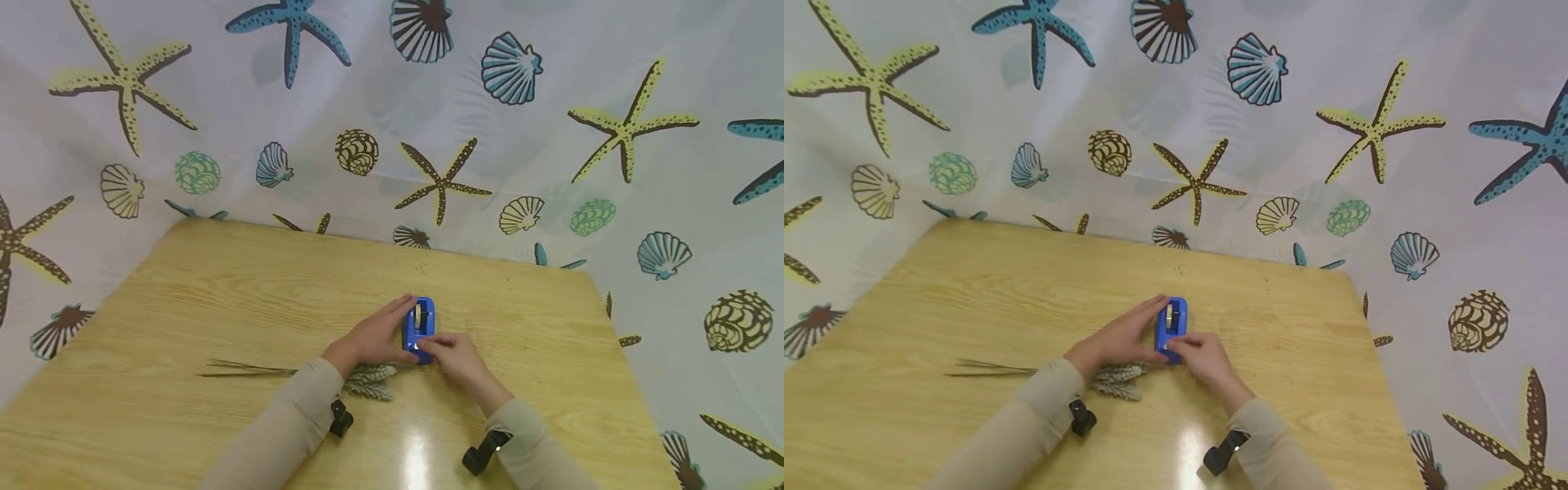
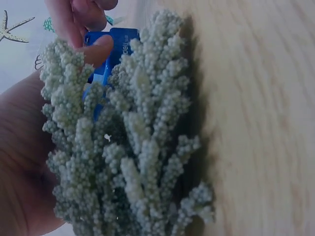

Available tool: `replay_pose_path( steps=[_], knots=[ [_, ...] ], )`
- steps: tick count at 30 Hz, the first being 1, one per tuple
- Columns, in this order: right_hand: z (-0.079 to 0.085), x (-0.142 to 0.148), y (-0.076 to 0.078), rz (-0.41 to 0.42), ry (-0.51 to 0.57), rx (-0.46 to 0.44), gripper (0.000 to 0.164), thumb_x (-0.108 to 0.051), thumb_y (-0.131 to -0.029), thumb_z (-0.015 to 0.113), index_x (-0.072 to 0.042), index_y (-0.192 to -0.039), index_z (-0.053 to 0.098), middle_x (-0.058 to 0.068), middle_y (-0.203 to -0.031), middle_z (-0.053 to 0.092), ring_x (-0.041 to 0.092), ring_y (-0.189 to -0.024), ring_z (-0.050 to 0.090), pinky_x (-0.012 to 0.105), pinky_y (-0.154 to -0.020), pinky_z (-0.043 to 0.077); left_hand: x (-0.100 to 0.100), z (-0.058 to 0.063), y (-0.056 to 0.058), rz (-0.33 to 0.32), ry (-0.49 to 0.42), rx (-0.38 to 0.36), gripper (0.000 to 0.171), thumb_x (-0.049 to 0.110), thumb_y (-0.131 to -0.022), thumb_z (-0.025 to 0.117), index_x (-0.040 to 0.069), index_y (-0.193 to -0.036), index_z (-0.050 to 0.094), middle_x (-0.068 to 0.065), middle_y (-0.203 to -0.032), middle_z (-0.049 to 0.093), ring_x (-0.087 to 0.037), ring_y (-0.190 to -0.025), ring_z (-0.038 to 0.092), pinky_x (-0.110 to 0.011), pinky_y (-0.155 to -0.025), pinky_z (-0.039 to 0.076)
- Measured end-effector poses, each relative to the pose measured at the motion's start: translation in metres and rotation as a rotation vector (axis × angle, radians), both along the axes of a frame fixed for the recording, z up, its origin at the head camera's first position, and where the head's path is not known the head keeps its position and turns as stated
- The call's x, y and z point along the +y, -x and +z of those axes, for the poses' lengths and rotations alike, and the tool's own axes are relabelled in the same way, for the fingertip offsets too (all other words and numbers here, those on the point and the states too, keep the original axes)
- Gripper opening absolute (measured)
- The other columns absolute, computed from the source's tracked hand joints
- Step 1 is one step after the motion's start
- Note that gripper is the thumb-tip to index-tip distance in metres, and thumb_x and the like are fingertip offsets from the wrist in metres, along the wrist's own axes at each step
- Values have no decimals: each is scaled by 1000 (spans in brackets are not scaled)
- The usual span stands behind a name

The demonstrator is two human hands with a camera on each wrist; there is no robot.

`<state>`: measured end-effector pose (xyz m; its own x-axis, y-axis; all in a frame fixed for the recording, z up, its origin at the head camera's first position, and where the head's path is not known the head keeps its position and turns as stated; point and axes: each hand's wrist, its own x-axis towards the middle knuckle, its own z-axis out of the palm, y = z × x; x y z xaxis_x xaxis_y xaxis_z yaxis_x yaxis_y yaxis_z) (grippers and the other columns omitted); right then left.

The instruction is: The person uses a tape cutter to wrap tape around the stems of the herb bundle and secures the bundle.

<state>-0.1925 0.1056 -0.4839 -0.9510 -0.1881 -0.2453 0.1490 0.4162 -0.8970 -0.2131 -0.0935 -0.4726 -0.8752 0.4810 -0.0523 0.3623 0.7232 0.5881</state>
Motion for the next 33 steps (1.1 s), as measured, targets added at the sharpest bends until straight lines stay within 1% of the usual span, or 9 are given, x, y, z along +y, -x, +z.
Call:
replay_pose_path(
  steps=[3,8,11,14,18,20,27,30,33],
  knots=[
    [-2,4,2,-55,53,-60,28,-28,-93,71,-4,-105,77,-7,-56,46,6,-50,38,21,-49,32,8,-3,1,21,22,8,108,46,-79,83,17,-161,19,-6,-168,16,-31,-153,24,-51,-117,34],
    [-6,-6,1,-101,127,-135,24,-25,-91,73,-2,-97,76,-7,-56,45,6,-49,36,22,-49,31,3,-7,-5,50,26,-3,109,46,-79,83,18,-161,18,-4,-169,15,-32,-150,29,-52,-115,37],
    [-7,-9,1,-101,167,-156,24,-25,-91,74,-1,-94,74,-7,-56,44,7,-48,33,24,-49,31,1,-5,-7,69,25,-6,109,46,-78,84,18,-161,19,-3,-169,16,-32,-150,31,-53,-114,38],
    [-6,-10,2,-91,174,-145,24,-25,-91,73,-1,-96,75,-7,-56,43,7,-48,34,24,-49,31,0,-3,-6,81,26,-9,109,45,-77,85,19,-161,21,-1,-168,17,-29,-150,30,-52,-115,36],
    [-4,-11,0,-102,150,-137,24,-23,-92,72,-2,-100,75,-6,-55,43,8,-48,35,25,-47,30,0,-2,-5,69,9,-20,108,43,-77,85,18,-161,21,-3,-168,17,-28,-152,27,-50,-118,33],
    [-1,-8,0,-109,137,-133,24,-24,-92,71,-2,-102,75,-6,-54,43,8,-48,35,25,-46,29,4,-2,-2,60,10,-23,108,43,-77,85,17,-161,21,-3,-168,16,-28,-152,26,-50,-118,33],
    [2,-9,-1,-89,154,-102,26,-23,-93,70,1,-102,74,-8,-56,44,5,-50,35,21,-47,27,5,0,-4,78,27,-25,108,42,-78,85,16,-161,21,-3,-169,16,-30,-150,32,-52,-115,36],
    [1,-9,-1,-80,158,-92,26,-22,-93,70,2,-100,74,-8,-56,45,5,-52,36,21,-48,28,5,-1,-4,79,28,-32,108,41,-78,85,16,-161,20,-3,-169,16,-31,-149,33,-53,-114,37],
    [2,-8,-2,-80,146,-57,25,-22,-94,70,3,-99,74,-8,-57,47,6,-53,39,21,-49,31,6,0,-3,73,22,-26,108,40,-78,85,16,-161,20,-4,-168,17,-32,-148,34,-54,-113,38]
  ],
)
